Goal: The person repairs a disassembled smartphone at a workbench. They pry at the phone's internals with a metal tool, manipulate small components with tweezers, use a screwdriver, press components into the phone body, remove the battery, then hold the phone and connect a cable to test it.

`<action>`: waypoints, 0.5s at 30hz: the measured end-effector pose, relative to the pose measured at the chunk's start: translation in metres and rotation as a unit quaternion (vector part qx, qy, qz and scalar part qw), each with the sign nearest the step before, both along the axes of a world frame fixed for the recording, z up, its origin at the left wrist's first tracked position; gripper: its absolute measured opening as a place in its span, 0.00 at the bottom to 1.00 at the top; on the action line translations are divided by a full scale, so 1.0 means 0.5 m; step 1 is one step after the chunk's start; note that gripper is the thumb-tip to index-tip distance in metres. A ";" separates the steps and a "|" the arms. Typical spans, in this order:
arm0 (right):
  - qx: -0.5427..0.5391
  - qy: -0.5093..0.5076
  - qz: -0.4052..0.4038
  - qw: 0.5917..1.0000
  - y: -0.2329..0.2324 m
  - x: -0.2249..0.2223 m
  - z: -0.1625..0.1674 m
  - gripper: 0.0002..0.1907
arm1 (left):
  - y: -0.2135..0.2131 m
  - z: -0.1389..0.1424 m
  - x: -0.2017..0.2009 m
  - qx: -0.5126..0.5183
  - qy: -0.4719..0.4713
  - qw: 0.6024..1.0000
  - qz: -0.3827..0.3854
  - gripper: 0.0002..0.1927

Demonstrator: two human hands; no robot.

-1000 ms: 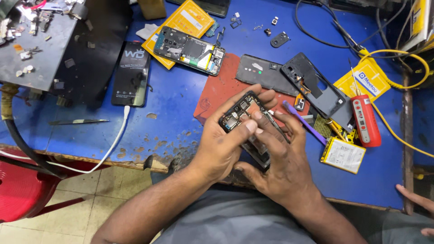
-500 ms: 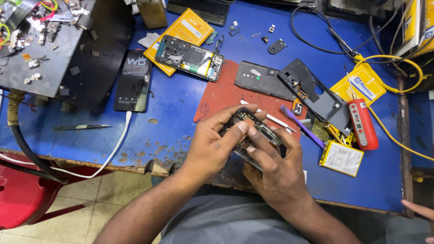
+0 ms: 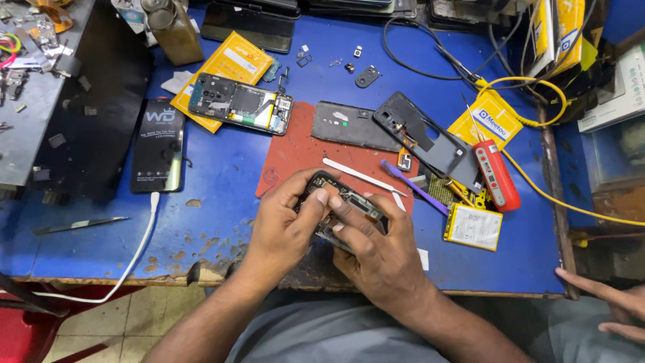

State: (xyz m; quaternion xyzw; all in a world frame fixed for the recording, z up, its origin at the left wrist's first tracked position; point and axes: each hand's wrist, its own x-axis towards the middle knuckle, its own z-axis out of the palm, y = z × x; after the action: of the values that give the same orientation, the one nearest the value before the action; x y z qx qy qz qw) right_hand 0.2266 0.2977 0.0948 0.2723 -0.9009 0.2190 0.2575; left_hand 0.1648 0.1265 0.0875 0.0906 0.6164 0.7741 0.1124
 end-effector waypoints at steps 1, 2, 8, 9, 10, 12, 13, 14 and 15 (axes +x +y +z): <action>0.002 0.001 0.000 1.000 -0.001 0.000 0.000 0.33 | 0.001 -0.002 0.001 -0.022 0.020 0.999 0.015 0.09; 0.004 0.001 -0.003 1.000 -0.002 -0.001 -0.001 0.33 | 0.004 -0.005 0.001 -0.045 0.040 0.998 0.030 0.08; 0.018 0.000 -0.009 1.000 -0.004 -0.002 -0.017 0.35 | 0.022 -0.010 -0.001 -0.124 0.000 0.987 0.105 0.17; 0.019 0.001 -0.010 1.000 -0.006 -0.003 -0.021 0.35 | 0.019 -0.007 0.001 -0.112 -0.031 0.987 0.115 0.19; 0.019 -0.001 -0.008 1.000 -0.009 -0.004 -0.025 0.35 | 0.014 -0.004 0.002 -0.065 -0.034 0.993 0.092 0.20; -0.030 -0.054 -0.004 0.998 -0.005 -0.009 -0.030 0.35 | -0.006 0.004 -0.002 0.029 -0.040 0.997 0.053 0.24; -0.053 -0.081 -0.003 0.995 -0.001 -0.011 -0.031 0.35 | -0.016 0.008 -0.005 0.081 -0.067 0.994 0.020 0.24; -0.104 -0.132 0.011 0.986 0.006 -0.011 -0.030 0.34 | -0.026 0.013 -0.009 0.134 -0.093 0.986 -0.015 0.25; -0.153 -0.181 0.022 0.971 0.016 -0.012 -0.029 0.32 | -0.034 0.018 -0.013 0.188 -0.117 0.974 -0.053 0.27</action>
State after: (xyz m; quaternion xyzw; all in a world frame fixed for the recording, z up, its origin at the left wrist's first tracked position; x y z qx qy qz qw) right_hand 0.2205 0.3055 0.0803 0.2056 -0.8819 0.4057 0.1240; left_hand 0.1582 0.1096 0.0965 0.0516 0.4371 0.8742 0.2052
